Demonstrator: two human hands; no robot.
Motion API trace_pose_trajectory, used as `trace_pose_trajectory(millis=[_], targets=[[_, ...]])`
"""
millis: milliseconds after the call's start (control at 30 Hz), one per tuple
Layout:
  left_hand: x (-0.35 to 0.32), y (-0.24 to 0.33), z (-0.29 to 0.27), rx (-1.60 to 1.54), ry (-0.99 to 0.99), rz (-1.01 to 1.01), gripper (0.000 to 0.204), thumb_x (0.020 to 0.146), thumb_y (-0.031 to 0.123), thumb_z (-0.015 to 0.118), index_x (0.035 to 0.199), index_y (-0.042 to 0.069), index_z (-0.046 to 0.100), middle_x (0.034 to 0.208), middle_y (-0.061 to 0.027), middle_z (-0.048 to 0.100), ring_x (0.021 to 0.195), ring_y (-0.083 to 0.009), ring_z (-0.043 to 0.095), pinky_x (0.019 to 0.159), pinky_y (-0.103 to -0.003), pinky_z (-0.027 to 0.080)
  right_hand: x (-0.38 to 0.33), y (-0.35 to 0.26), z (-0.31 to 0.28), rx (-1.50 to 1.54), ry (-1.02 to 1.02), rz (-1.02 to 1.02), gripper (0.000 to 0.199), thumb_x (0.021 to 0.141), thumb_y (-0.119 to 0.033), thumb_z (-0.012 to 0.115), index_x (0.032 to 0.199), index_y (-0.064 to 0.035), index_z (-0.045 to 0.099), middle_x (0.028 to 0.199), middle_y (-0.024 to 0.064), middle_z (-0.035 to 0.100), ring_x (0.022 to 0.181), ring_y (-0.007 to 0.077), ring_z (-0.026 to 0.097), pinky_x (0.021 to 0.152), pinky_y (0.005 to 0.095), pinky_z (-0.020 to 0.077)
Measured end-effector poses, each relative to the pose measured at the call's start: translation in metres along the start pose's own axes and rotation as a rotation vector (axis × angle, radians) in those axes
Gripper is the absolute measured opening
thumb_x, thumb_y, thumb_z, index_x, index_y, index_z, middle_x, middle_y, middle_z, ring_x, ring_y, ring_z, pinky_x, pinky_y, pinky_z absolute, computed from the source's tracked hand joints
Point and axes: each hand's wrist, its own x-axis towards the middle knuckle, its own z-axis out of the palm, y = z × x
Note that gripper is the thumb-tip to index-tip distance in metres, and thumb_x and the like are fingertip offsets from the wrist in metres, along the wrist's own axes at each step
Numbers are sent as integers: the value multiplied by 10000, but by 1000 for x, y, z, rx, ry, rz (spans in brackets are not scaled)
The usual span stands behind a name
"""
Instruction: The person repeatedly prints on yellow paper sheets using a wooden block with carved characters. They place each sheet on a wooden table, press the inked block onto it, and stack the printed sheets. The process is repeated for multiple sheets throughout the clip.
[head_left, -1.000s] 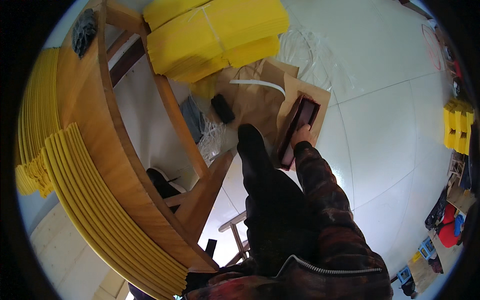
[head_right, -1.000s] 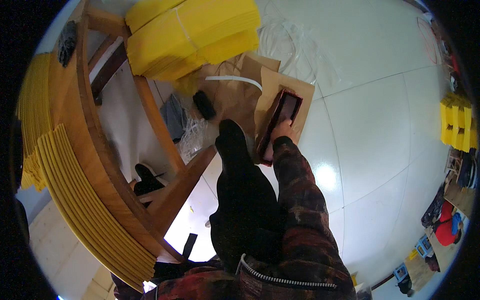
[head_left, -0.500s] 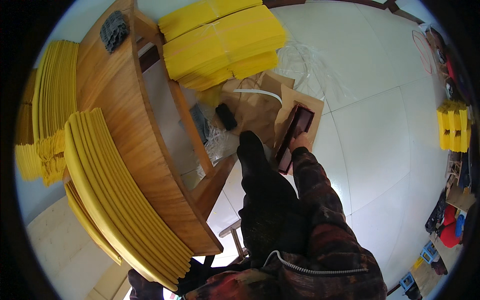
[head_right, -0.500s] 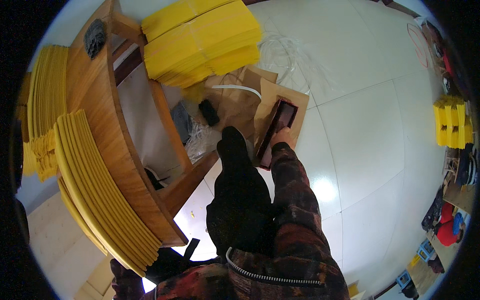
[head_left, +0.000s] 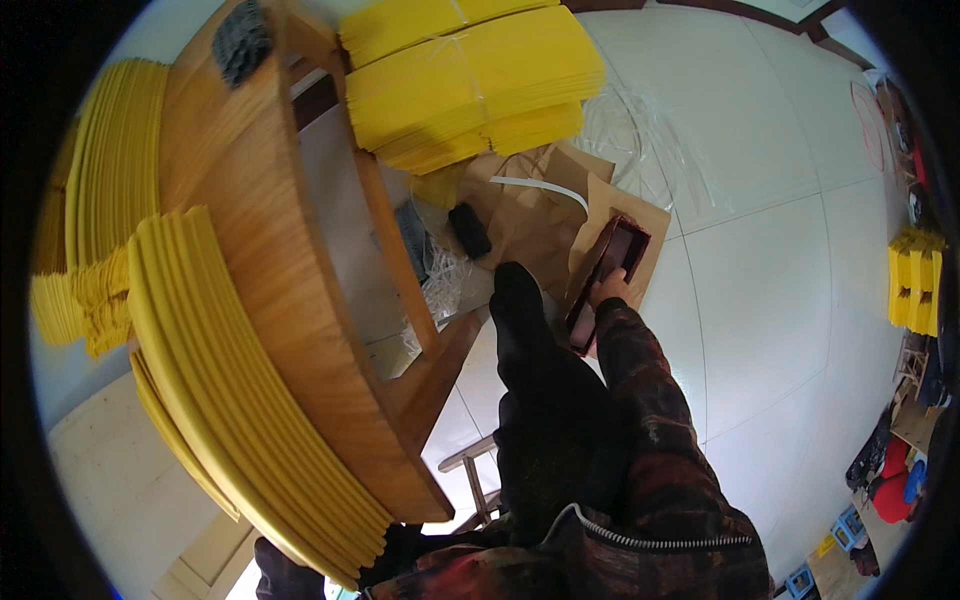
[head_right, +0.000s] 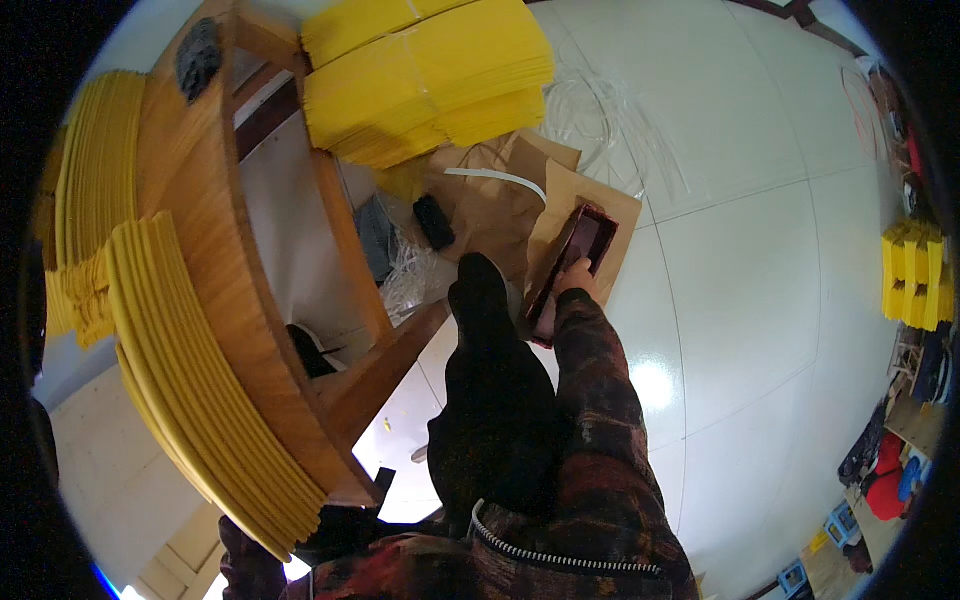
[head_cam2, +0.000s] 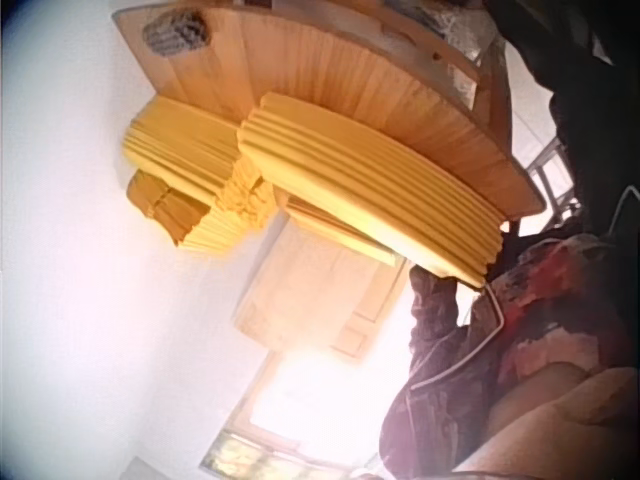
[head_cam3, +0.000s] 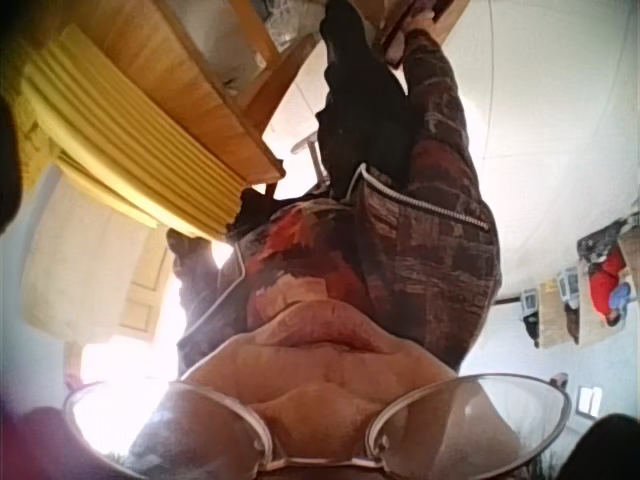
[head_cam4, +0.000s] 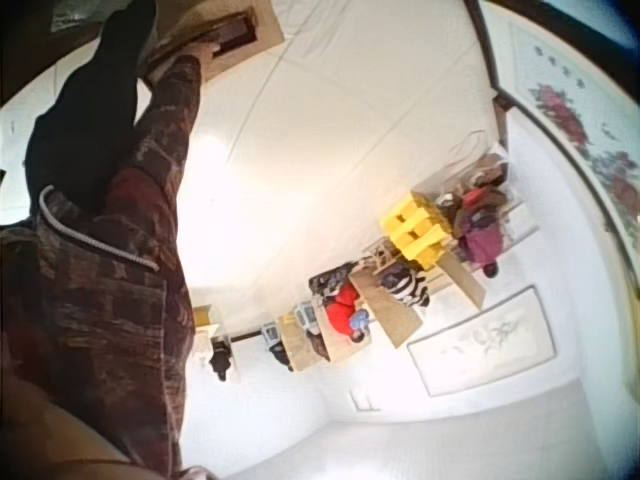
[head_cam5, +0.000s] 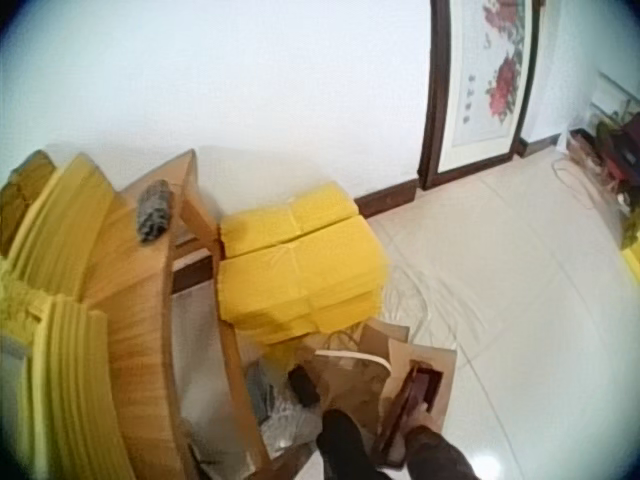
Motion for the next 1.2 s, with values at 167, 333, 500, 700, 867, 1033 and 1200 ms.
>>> trace_pose_trajectory(millis=[167,333,500,700,867,1033,1200], targets=[[6,1,9,-25,38,-5,473,813,310,487,1236,100,466,1253,-118,437,1098,-347,424,894,-453,355,-18,34,-20,115,178,-74,451,777,-291,584,1048,39,436,993,277,582,933,395,581,826,438,454],[28,14,22,-53,80,-2,470,814,308,487,1236,102,466,1255,-115,437,1099,-347,423,895,-451,356,-69,77,-106,1160,87,-282,309,833,-252,567,1010,-16,475,910,134,624,779,238,618,650,420,500],[60,42,23,-90,45,-3,457,817,301,485,1230,106,466,1255,-104,438,1101,-344,420,899,-442,356,-151,63,-200,1961,-462,-878,322,918,-323,460,1143,-98,508,1039,60,605,972,224,567,877,420,439],[79,88,3,-74,81,-125,415,811,230,495,1214,136,474,1240,-46,459,1118,-280,435,909,-418,355,-247,0,-233,1996,-855,-1074,345,927,-291,434,1168,-52,489,1048,119,586,919,269,579,789,410,492],[94,116,-29,-560,11,-277,257,811,137,479,1047,98,572,1122,-73,546,1056,-281,487,890,-381,383,-315,-44,-219,1793,-1051,-1106,379,927,-335,403,1156,-46,489,1004,152,584,854,315,584,716,432,503],[88,137,-61,-456,214,-191,191,796,155,528,970,106,587,1022,-61,573,976,-267,505,825,-393,383,-399,-102,-225,1474,-769,-1156,343,955,-240,373,1204,-20,461,1131,83,556,1008,198,559,848,359,470],[87,140,-75,-568,250,-186,154,805,171,530,920,94,598,999,-53,575,974,-258,503,838,-387,364,-466,-170,-224,826,-247,-1321,204,862,-215,552,899,-14,553,750,25,563,616,78,510,530,242,427]])
